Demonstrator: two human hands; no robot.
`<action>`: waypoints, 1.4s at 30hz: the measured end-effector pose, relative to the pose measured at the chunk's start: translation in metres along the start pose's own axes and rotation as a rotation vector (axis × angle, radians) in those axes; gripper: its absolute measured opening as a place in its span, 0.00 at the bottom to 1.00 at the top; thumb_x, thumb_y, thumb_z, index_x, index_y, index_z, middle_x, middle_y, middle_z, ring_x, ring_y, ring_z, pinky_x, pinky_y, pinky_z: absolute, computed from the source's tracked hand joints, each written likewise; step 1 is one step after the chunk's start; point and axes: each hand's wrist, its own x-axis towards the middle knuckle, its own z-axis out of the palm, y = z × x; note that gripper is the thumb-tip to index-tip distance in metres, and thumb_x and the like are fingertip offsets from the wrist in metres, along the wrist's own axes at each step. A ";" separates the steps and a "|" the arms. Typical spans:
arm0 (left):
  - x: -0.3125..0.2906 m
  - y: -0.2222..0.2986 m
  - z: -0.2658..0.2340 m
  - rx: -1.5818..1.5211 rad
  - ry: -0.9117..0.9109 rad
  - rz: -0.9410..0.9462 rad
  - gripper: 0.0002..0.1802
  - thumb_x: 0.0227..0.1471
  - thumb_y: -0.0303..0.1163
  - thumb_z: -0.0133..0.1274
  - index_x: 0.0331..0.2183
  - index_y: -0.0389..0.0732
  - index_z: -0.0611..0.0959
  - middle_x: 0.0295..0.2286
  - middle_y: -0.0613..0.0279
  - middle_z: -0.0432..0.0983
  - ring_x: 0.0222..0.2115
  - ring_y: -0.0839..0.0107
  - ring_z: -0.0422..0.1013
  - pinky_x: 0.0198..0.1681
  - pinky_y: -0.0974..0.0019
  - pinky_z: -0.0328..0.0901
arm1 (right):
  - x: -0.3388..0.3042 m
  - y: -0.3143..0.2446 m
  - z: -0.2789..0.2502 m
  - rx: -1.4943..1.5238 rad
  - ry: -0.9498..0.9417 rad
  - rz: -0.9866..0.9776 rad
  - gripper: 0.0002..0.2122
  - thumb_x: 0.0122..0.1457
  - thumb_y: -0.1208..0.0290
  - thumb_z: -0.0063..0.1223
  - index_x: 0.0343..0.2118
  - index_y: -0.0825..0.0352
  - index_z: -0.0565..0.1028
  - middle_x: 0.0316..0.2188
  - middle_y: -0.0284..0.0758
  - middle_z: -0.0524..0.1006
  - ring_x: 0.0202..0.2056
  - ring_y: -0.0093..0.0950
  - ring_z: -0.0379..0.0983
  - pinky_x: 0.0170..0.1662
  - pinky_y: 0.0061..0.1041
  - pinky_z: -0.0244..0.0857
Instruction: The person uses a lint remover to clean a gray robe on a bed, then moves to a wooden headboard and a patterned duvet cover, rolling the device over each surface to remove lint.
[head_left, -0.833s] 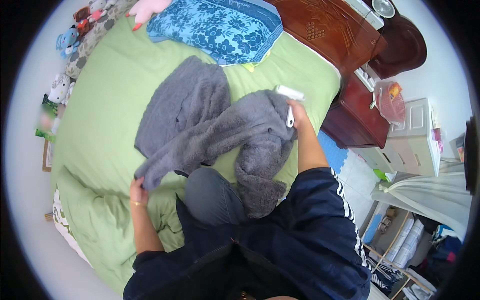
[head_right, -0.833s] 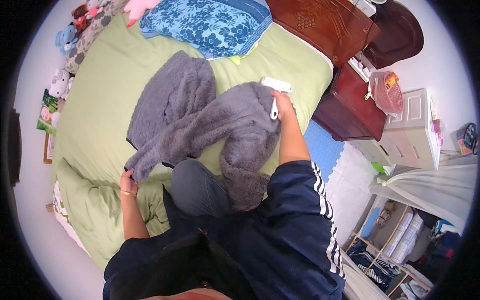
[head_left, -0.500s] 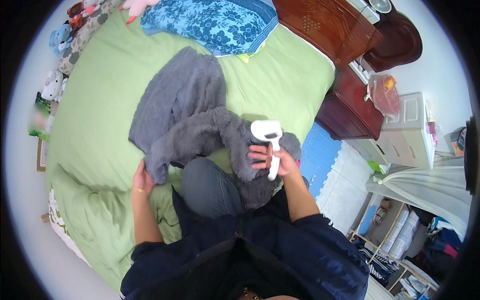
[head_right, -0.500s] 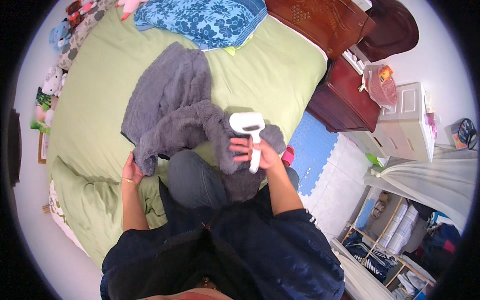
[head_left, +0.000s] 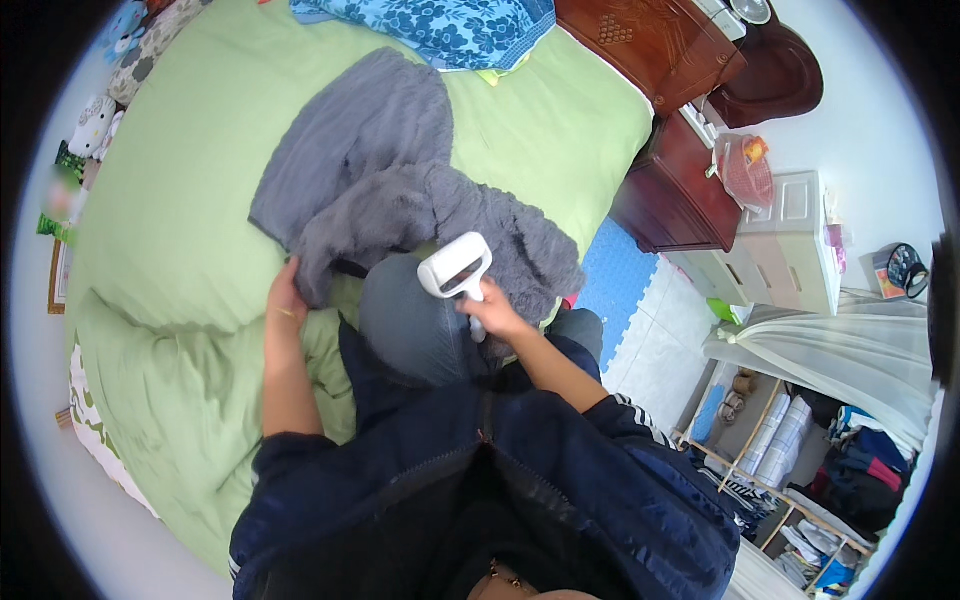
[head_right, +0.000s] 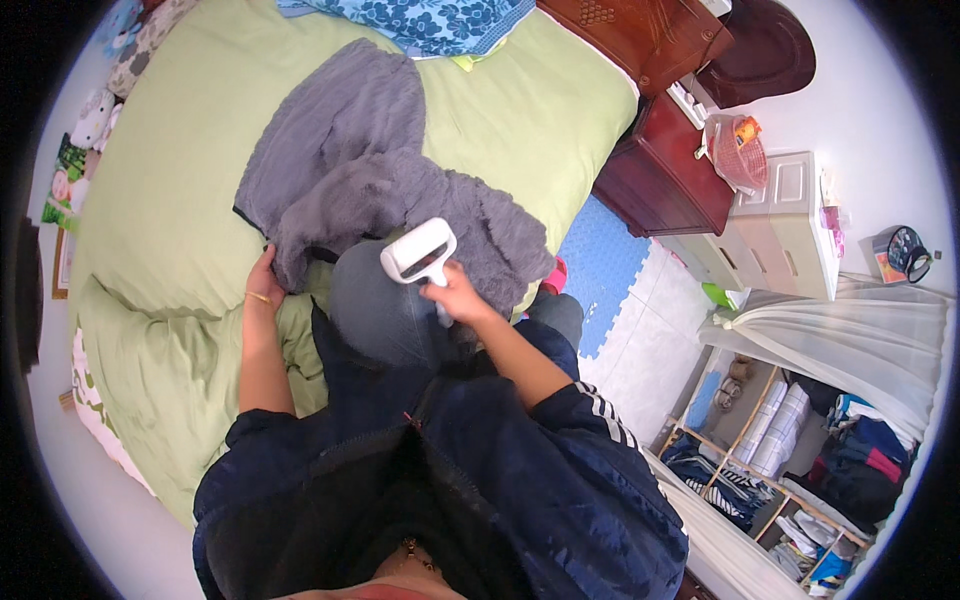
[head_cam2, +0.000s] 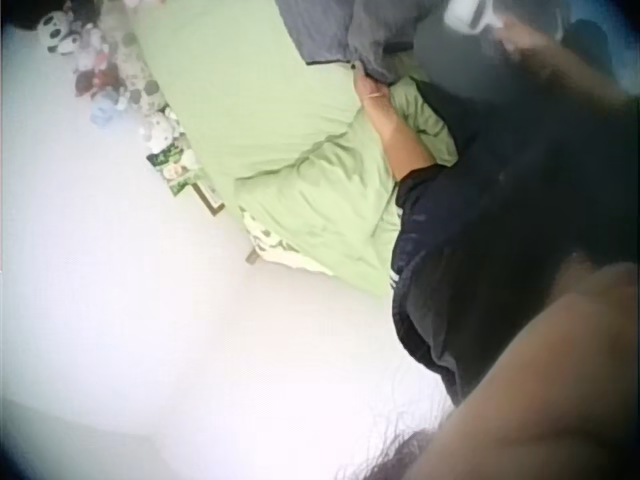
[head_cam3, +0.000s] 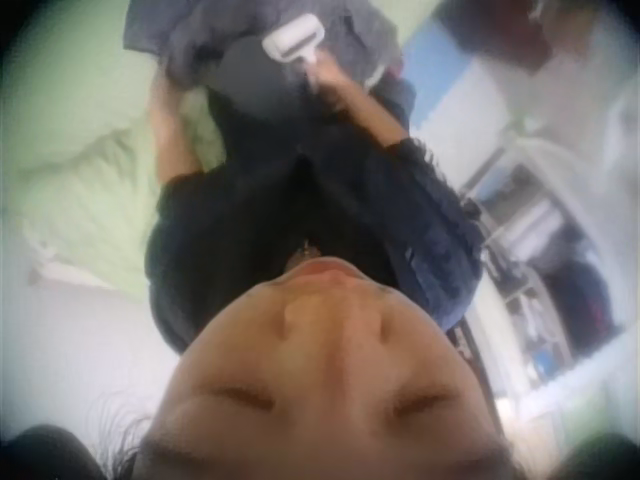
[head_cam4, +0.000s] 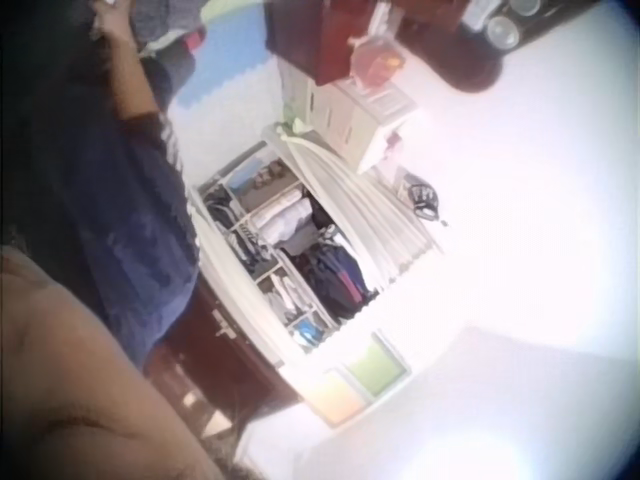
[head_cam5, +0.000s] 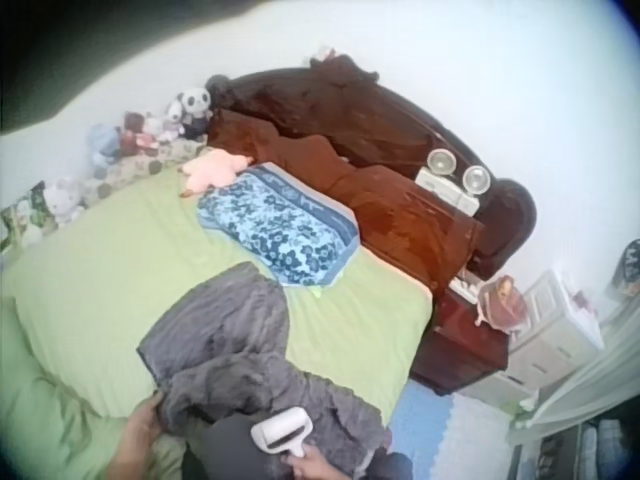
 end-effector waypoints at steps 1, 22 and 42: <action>0.000 0.001 -0.003 -0.004 0.004 0.006 0.25 0.53 0.43 0.41 0.49 0.38 0.66 0.45 0.56 0.67 0.46 0.60 0.63 0.50 0.57 0.56 | -0.001 -0.013 0.006 0.125 0.152 0.053 0.12 0.45 0.77 0.54 0.35 0.68 0.73 0.23 0.26 0.69 0.28 0.18 0.64 0.32 0.19 0.60; -0.017 -0.001 0.015 -0.070 0.068 0.093 0.21 0.51 0.37 0.45 0.45 0.35 0.69 0.42 0.57 0.69 0.43 0.62 0.65 0.48 0.60 0.58 | 0.003 0.005 0.011 0.047 0.741 0.271 0.11 0.41 0.81 0.57 0.24 0.63 0.65 0.19 0.26 0.66 0.23 0.18 0.61 0.28 0.19 0.57; -0.029 0.147 0.083 0.073 0.077 0.515 0.23 0.55 0.42 0.40 0.46 0.33 0.66 0.43 0.52 0.67 0.43 0.61 0.65 0.46 0.60 0.61 | -0.025 -0.277 -0.202 0.258 0.743 -0.497 0.22 0.47 0.78 0.42 0.50 0.64 0.61 0.50 0.36 0.62 0.51 0.33 0.57 0.52 0.33 0.56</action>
